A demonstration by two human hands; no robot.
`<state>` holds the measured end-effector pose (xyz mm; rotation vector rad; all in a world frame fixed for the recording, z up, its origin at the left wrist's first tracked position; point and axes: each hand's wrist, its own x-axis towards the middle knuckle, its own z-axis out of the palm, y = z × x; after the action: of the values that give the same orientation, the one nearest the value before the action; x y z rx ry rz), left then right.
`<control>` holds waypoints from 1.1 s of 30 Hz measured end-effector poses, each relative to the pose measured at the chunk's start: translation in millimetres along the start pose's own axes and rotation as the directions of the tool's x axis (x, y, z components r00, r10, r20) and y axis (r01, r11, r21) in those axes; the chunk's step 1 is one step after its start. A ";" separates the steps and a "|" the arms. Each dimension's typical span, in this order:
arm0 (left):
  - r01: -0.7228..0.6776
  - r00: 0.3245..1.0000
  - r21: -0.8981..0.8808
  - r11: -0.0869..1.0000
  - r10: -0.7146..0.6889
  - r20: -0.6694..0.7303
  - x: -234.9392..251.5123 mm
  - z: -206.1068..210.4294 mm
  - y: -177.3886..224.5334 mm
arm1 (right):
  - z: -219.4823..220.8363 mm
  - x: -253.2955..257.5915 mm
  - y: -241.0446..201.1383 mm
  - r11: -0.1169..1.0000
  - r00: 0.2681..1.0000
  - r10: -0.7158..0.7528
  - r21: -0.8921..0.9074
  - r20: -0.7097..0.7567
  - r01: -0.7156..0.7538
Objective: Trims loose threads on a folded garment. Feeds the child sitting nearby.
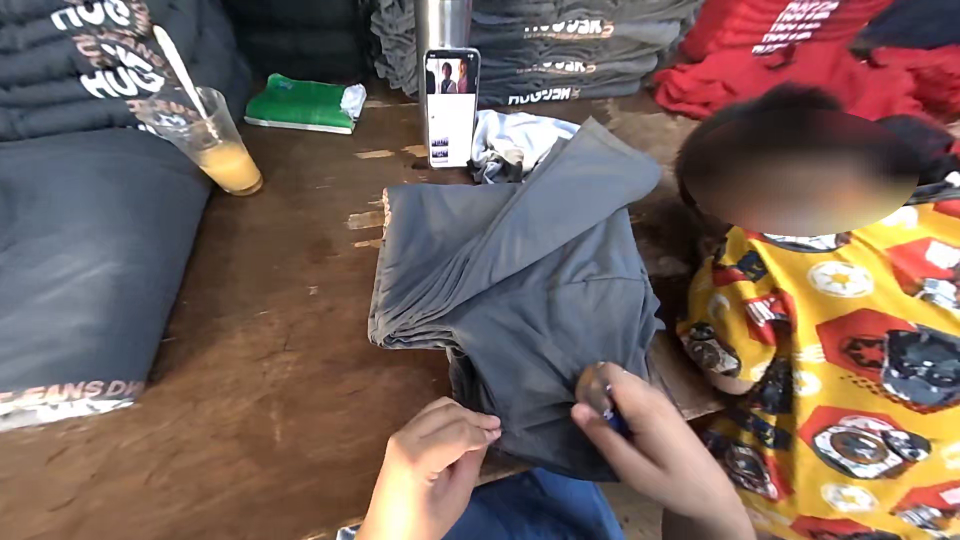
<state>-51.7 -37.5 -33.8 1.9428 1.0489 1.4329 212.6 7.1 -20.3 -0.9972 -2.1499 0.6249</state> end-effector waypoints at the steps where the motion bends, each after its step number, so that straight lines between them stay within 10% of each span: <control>1: 0.012 0.999 -0.007 1.000 -0.012 -0.043 0.0 2.5 -0.5 | 5.5 -0.3 -3.9 0.993 1.000 -0.018 -0.114 0.013 0.019; 7: -0.010 0.995 -0.122 0.993 -0.002 -0.103 1.2 5.3 2.2 | 27.5 -2.4 -9.5 0.877 0.993 -0.119 -0.468 0.004 0.107; 33: -0.034 0.996 -0.125 0.992 0.024 -0.083 0.1 2.3 -1.2 | 32.1 -2.6 -15.9 0.851 0.998 -0.061 -0.524 -0.020 0.041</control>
<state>-49.9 -36.6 -35.4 1.8308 0.9444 1.5665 182.6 -8.8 -31.9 -1.2098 -2.3588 -0.0258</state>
